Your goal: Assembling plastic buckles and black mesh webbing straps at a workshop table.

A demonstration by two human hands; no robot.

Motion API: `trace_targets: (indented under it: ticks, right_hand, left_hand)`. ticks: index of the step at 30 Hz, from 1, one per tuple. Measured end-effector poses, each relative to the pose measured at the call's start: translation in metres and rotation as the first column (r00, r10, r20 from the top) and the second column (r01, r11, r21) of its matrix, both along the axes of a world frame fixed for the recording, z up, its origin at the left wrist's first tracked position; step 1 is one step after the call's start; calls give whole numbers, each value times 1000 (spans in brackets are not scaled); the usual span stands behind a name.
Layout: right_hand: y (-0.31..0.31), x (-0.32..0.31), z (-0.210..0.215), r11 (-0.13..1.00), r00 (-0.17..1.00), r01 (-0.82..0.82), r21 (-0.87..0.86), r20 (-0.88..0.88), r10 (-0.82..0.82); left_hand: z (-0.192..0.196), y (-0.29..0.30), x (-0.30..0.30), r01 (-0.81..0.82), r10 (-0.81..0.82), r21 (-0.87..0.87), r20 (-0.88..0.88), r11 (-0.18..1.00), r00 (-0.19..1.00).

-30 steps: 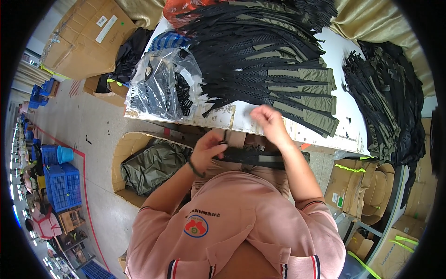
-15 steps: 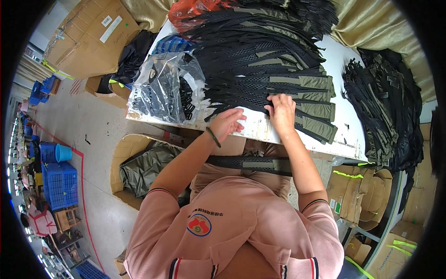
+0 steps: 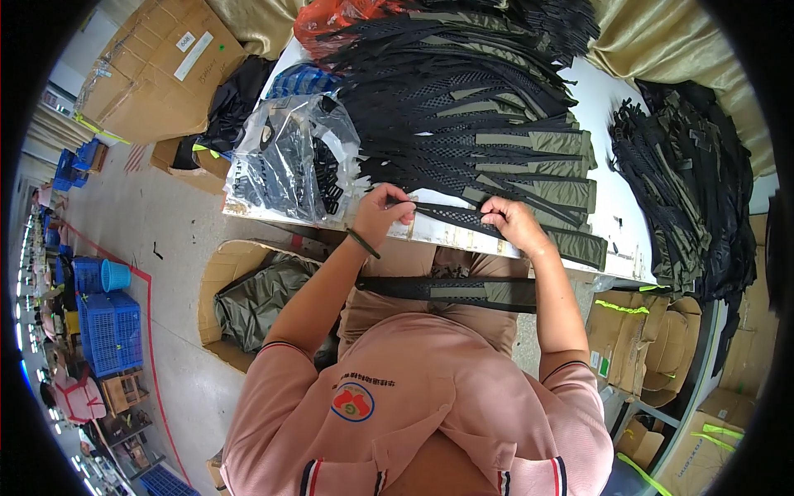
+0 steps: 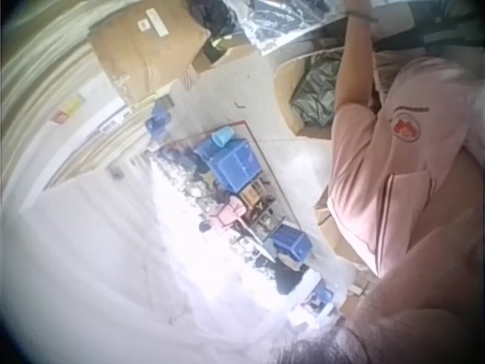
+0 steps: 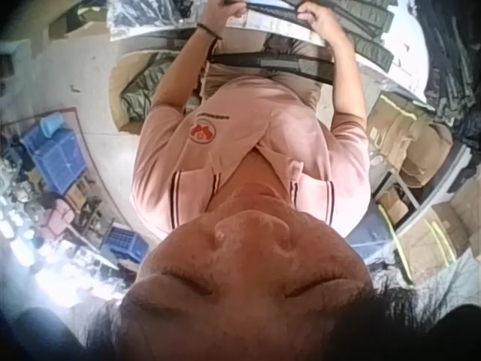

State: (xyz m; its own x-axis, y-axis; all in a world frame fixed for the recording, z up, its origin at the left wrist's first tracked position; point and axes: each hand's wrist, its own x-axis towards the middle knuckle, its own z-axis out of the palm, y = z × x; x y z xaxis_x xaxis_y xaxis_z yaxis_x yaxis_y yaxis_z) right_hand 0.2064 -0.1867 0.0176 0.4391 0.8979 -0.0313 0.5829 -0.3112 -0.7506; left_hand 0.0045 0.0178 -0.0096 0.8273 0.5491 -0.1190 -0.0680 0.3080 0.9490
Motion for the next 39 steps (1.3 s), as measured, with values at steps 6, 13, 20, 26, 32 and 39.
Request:
trace_targets:
  ticks: [6,13,20,26,32,39]
  right_hand:
    - [47,-57,28,967,895,-48,252,440,-71]
    - [79,-79,-18,965,989,-101,244,-79,124]
    - [81,-77,-30,975,993,-94,202,-56,107]
    - [95,-78,-23,986,991,-122,116,78,113]
    - [104,-82,-21,990,985,-138,-9,106,138]
    - [88,-79,-28,999,999,-28,20,28,27]
  left_hand:
    - [-8,-7,-20,-140,151,96,-113,985,982]
    - [-2,16,-33,20,20,236,-168,972,986]
    - [34,78,-63,564,451,751,-659,344,602]
    - [7,110,-50,470,450,789,-613,397,649]
    - [1,122,-55,481,404,827,-562,290,722]
    - [-14,117,-31,580,366,768,-639,269,676]
